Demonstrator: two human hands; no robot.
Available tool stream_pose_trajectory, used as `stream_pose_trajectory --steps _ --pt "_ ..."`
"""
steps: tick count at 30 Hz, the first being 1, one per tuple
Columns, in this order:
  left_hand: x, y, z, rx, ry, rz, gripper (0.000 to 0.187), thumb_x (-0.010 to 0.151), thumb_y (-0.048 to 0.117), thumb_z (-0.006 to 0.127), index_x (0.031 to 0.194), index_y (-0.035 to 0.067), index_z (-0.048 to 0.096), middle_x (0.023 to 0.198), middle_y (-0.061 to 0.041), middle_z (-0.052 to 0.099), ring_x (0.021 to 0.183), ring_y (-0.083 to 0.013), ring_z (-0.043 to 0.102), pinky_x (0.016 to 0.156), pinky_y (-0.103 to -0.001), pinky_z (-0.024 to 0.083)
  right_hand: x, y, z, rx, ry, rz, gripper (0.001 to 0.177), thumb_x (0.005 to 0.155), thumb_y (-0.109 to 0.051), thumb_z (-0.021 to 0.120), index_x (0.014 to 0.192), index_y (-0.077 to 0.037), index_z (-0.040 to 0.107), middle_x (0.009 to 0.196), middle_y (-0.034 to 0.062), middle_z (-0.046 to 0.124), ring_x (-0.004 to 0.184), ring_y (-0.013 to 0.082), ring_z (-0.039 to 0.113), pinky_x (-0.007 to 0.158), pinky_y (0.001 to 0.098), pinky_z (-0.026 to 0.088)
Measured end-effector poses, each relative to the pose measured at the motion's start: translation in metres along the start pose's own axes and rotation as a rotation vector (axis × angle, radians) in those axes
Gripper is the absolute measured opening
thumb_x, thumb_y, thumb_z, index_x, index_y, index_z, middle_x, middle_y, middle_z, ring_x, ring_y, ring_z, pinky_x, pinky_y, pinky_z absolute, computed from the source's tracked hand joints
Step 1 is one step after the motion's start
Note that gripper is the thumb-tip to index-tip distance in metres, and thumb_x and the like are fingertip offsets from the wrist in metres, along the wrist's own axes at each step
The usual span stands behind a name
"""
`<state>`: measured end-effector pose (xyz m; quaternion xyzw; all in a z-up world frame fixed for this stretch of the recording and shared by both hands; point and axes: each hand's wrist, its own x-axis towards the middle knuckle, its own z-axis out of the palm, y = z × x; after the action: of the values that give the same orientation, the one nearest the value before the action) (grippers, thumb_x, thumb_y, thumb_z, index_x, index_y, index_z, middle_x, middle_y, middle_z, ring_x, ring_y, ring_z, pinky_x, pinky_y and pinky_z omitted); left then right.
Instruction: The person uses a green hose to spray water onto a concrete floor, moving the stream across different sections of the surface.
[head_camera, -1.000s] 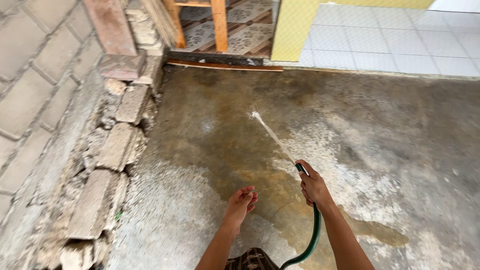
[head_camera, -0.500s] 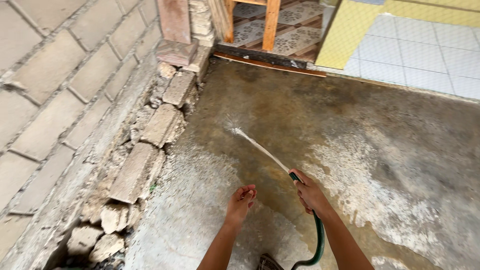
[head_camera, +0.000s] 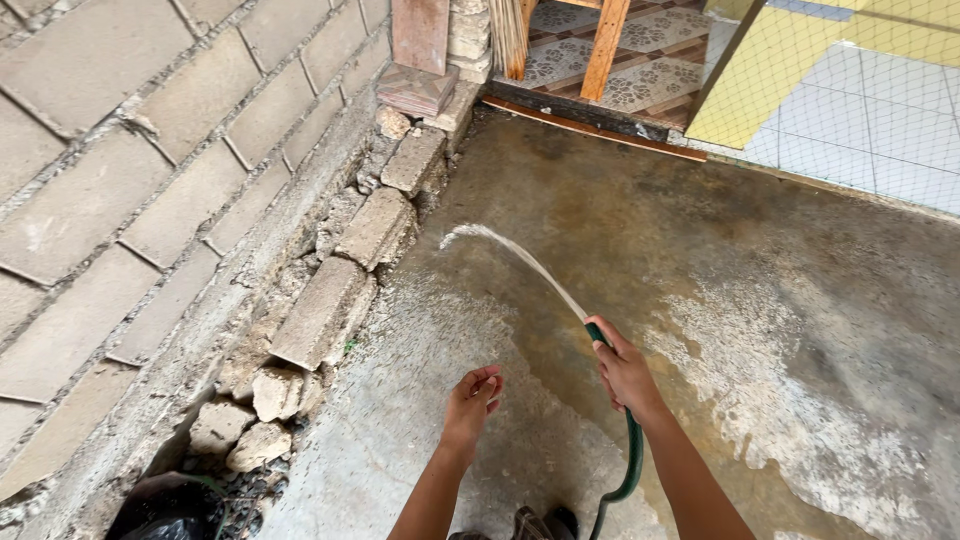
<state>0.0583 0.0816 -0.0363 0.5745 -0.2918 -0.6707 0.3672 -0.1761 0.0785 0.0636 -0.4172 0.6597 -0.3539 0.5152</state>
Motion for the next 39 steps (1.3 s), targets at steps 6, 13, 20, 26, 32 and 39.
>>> stream_pose_trajectory --steps 6,13,20,26,32,39 --pt "-0.004 -0.005 -0.018 -0.009 -0.012 0.014 0.026 0.097 0.018 0.052 0.12 0.011 0.063 0.11 0.002 0.067 0.107 -0.0107 0.062 0.09 -0.031 0.048 -0.003 0.006 0.008 -0.035 0.034 0.064 0.041 0.1 -0.016 0.043 0.138 -0.027 0.052 0.052 -0.0019 0.031 0.029 0.0098 0.029 0.027 0.0311 0.027" --pt "-0.005 -0.013 -0.03 -0.03 -0.042 0.032 0.025 0.097 0.018 0.053 0.119 0.011 0.062 0.11 0.001 0.067 0.106 -0.011 0.062 0.091 -0.031 0.047 -0.013 0.005 0.021 -0.097 -0.038 0.193 0.042 0.1 -0.019 0.042 0.139 -0.031 0.051 0.052 -0.0014 0.032 0.03 0.0108 0.026 0.028 0.0314 0.026" --pt "-0.009 -0.02 -0.037 -0.042 -0.062 0.034 0.026 0.096 0.016 0.054 0.12 0.01 0.062 0.109 0.0 0.067 0.105 -0.0124 0.062 0.089 -0.031 0.048 -0.021 0.011 0.032 -0.121 -0.107 0.212 0.043 0.1 -0.02 0.04 0.141 -0.031 0.048 0.05 -0.0008 0.028 0.03 0.0115 0.026 0.028 0.0326 0.03" --pt "-0.027 -0.013 -0.037 0.052 -0.057 -0.054 0.026 0.097 0.018 0.052 0.121 0.012 0.062 0.113 0.0 0.068 0.107 -0.0111 0.063 0.093 -0.029 0.049 -0.032 0.035 0.031 -0.249 -0.135 0.213 0.045 0.101 -0.023 0.039 0.145 -0.031 0.042 0.047 0.0034 0.033 0.029 0.0137 0.028 0.03 0.0335 0.032" --pt "-0.023 -0.022 -0.032 0.055 -0.097 -0.03 0.026 0.097 0.018 0.053 0.12 0.012 0.063 0.112 0.0 0.068 0.106 -0.011 0.062 0.092 -0.031 0.047 -0.047 0.054 0.025 -0.226 -0.037 0.373 0.046 0.099 -0.02 0.043 0.144 -0.034 0.047 0.048 0.0012 0.035 0.031 0.0123 0.028 0.031 0.0323 0.027" --pt "-0.018 -0.028 -0.008 0.067 -0.124 -0.013 0.024 0.096 0.019 0.054 0.117 0.013 0.065 0.108 0.001 0.068 0.103 -0.0103 0.062 0.091 -0.031 0.049 -0.072 0.061 0.004 -0.199 0.069 0.365 0.044 0.099 -0.018 0.04 0.139 -0.033 0.051 0.049 0.0028 0.033 0.032 0.0137 0.028 0.032 0.0328 0.027"
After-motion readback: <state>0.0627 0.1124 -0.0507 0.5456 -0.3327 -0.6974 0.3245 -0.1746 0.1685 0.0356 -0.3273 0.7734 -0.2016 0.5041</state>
